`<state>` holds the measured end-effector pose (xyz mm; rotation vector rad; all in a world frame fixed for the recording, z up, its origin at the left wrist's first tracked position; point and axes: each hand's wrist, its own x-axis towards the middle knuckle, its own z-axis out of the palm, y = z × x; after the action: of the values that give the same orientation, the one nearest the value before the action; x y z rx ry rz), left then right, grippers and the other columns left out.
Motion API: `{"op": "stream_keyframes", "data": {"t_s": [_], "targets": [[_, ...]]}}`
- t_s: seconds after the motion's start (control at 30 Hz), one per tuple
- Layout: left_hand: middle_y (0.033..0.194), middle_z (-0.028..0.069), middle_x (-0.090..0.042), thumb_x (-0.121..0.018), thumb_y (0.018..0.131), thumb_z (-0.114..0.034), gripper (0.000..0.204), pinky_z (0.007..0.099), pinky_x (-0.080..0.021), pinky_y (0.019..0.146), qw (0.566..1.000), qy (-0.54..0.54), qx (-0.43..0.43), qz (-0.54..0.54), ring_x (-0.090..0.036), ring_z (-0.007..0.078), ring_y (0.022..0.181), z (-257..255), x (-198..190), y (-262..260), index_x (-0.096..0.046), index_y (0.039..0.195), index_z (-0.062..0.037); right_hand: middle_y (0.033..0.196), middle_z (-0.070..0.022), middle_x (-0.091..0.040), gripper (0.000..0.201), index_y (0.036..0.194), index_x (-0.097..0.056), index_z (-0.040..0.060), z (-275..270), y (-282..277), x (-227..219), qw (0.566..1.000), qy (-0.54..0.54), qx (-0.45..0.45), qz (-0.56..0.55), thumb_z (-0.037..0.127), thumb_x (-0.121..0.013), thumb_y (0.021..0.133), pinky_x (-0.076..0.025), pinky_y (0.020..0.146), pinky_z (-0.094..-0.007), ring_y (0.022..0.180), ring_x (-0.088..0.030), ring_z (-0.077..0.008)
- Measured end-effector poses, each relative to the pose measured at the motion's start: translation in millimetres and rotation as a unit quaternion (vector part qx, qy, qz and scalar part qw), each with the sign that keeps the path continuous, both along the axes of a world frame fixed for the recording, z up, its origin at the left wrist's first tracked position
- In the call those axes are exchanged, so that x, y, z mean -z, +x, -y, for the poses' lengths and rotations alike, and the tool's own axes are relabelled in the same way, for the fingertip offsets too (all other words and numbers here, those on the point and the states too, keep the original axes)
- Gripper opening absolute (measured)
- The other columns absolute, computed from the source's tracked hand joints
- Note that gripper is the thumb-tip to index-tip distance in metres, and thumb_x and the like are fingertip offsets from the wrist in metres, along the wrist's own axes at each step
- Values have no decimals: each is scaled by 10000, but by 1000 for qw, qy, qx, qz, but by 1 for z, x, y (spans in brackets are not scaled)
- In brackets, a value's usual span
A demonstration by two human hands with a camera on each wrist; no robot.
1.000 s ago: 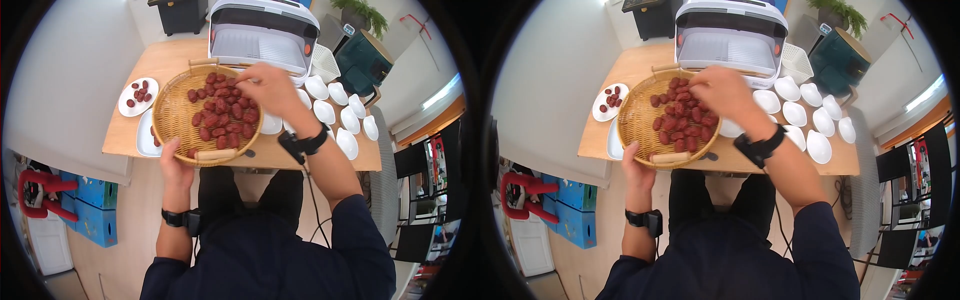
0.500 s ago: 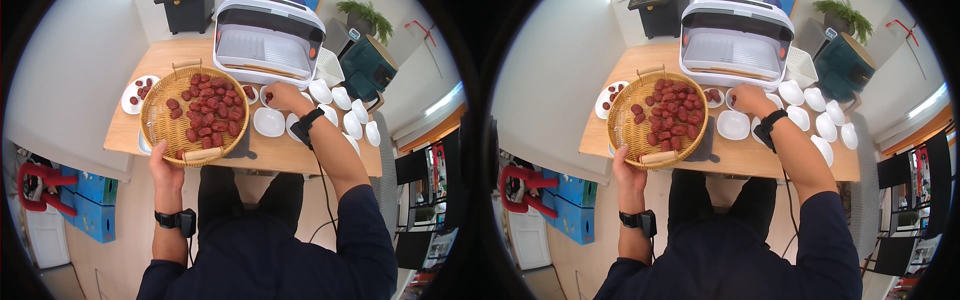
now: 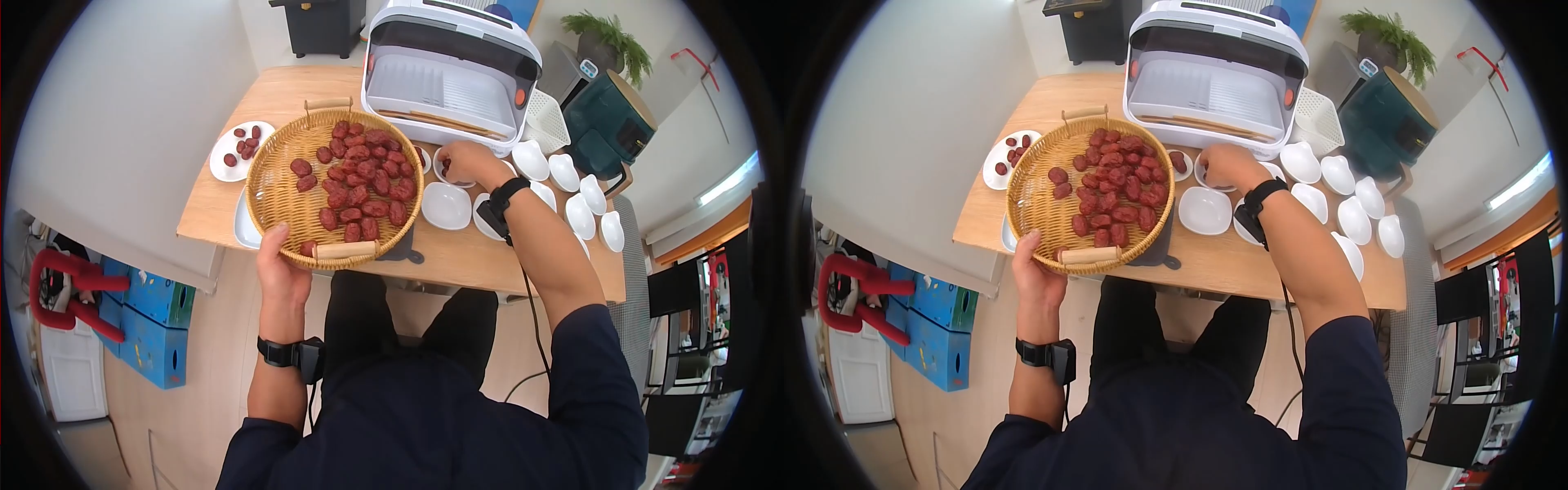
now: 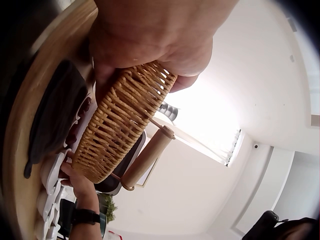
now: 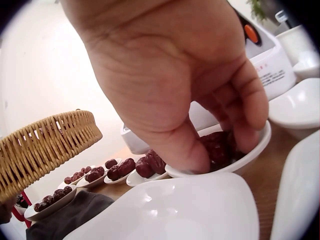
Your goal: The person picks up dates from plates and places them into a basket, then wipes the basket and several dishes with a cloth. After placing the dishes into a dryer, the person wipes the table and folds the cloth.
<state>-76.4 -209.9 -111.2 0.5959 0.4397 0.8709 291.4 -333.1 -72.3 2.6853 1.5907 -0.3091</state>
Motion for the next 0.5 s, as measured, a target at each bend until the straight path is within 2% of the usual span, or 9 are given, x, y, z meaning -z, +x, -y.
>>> {"op": "stream_keyframes", "data": {"t_s": [0.23, 0.27, 0.33, 0.4, 0.43, 0.5], "targets": [[1360, 129, -625, -595, 946, -189, 518, 410, -568, 963, 1000, 0, 19, 20, -644, 261, 1198, 2, 3, 0, -500, 1424, -13, 998, -145, -763, 410, 1105, -773, 128, -2, 6, 1, 1000, -24, -13, 4, 137, -723, 698, -563, 804, -423, 942, -725, -338], [1360, 129, -625, -595, 946, -189, 518, 410, -568, 963, 1000, 0, 16, 22, -644, 261, 1198, 2, 3, 0, -500, 1424, -13, 971, -141, -760, 425, 1114, -765, 119, -2, 8, 1, 1000, -21, -11, -16, 133, -728, 691, -567, 762, -408, 900, -729, -319], [1407, 161, -602, -567, 944, -189, 556, 475, -485, 1109, 999, 4, 32, 20, -605, 320, 1269, 3, 4, -1, -470, 1455, 6, 945, -137, -757, 442, 1124, -757, 110, -1, 1, -7, 999, -18, -10, -36, 130, -733, 683, -570, 720, -393, 859, -734, -300], [1408, 160, -601, -567, 943, -190, 557, 476, -485, 1108, 999, 6, 31, 24, -606, 320, 1267, 3, 3, 0, -469, 1455, 6, 884, -127, -737, 460, 1134, -736, 90, 2, -4, -18, 991, -31, 53, -122, 126, -739, 676, -555, 609, -358, 723, -715, -260], [1410, 160, -600, -568, 942, -191, 558, 476, -485, 1107, 999, 8, 32, 28, -607, 320, 1264, 4, 3, 1, -469, 1455, 7, 884, -127, -737, 460, 1134, -736, 90, 3, -4, -19, 991, -31, 53, -122, 126, -739, 676, -555, 609, -358, 723, -715, -260], [1411, 158, -599, -569, 941, -190, 557, 476, -485, 1108, 999, 8, 33, 28, -606, 320, 1265, 6, 2, 2, -470, 1454, 5, 855, -104, -718, 443, 1131, -716, 74, 7, -3, -21, 985, -16, 73, -155, 108, -732, 690, -529, 539, -332, 623, -674, -222]]}}
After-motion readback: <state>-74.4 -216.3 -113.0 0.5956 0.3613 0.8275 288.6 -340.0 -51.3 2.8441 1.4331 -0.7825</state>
